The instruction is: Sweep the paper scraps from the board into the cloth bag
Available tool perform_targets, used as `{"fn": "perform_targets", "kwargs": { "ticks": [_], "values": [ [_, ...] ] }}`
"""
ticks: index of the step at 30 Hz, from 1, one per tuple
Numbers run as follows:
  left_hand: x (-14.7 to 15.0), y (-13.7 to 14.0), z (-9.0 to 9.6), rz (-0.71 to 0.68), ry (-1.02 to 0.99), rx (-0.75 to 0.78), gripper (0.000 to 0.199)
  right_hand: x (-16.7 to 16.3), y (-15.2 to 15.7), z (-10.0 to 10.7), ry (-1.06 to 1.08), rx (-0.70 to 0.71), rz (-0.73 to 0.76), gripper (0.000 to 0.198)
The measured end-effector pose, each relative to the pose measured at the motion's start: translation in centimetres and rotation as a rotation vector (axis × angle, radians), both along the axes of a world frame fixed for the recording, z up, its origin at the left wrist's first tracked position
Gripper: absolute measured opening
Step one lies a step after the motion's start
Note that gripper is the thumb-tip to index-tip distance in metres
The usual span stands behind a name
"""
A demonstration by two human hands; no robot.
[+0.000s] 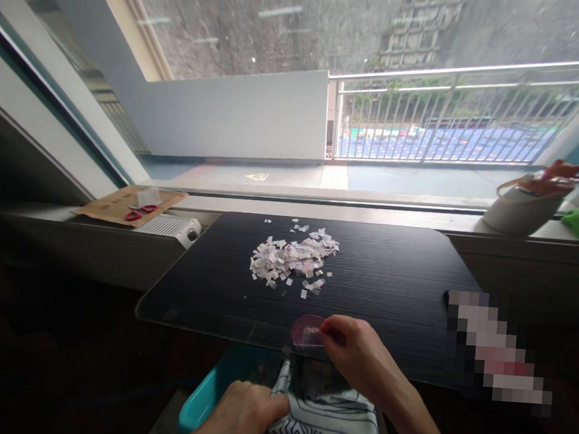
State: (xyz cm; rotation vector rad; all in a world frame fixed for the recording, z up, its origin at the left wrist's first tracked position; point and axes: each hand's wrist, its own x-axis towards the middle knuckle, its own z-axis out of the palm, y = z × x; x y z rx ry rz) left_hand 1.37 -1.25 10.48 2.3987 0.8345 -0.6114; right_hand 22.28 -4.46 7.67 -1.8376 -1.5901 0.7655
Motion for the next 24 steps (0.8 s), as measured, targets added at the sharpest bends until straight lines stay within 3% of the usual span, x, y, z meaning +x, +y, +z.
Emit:
{"fn": "perform_targets", "kwargs": {
  "ticks": [5,11,16,24],
  "values": [
    [-0.2,-0.1,-0.1,0.003,-0.015,0.000,0.028,-2.1,0.7,0.8,0.005,-0.016,0.066,0.021],
    [-0.3,-0.3,0.1,0.007,-0.012,-0.015,0.028,-1.1,0.3,0.7,-0.037,-0.016,0.015,0.021],
    [-0.1,-0.3,0.4,0.003,0.004,-0.001,0.027,-1.5,0.1,0.2,-0.006,-0.019,0.087,0.022],
    [0.1,-0.4,0.4,-0.001,-0.021,-0.003,0.023,2.0,0.2,-1.3,-0.014,0.027,-0.081,0.029]
  ]
}}
